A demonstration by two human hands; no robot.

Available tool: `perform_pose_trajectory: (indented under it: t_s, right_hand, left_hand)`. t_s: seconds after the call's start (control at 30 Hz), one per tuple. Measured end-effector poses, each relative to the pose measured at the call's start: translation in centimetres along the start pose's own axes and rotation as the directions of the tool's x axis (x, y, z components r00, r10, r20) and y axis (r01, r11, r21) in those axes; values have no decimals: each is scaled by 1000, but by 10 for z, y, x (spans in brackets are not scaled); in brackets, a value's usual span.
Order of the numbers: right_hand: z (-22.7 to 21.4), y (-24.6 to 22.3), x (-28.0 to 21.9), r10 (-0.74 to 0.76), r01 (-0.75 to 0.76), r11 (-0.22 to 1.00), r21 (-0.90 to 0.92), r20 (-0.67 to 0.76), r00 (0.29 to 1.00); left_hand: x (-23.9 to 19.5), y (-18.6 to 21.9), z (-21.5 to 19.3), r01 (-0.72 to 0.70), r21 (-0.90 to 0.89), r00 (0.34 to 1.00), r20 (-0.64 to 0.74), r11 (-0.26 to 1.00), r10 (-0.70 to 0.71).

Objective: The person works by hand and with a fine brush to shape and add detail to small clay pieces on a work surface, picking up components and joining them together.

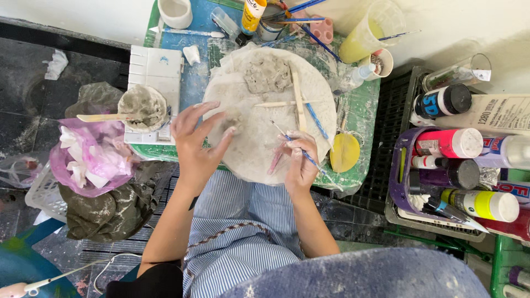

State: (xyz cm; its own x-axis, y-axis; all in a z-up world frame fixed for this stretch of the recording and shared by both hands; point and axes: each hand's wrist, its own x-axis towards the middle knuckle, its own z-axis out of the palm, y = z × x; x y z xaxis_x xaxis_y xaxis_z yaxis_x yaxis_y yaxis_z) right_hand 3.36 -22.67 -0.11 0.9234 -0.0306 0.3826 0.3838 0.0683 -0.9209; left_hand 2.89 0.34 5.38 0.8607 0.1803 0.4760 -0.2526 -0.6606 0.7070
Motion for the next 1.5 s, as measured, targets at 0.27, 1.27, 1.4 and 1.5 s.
perform_pose_trajectory:
  t_s: [0.27,1.27,1.4,1.5]
  right_hand:
    - [3,-7,3,-76,83,990,-117,62,995]
    - [-158,-78,59,-186,36,675,-737,-123,975]
    - [-167,-50,22,59,-179,601,-779,-180,982]
    - [-153,-34,6,119,-101,462,-881,-51,992]
  left_hand:
    - [9,4,14,-35,73,999,-17,997,37]
    - [-39,72,71,-289,-22,934,213,957,287]
    - [-38,73,69,-290,-39,923,255,956,290]
    - [-41,74,74,-282,22,916,303,959,262]
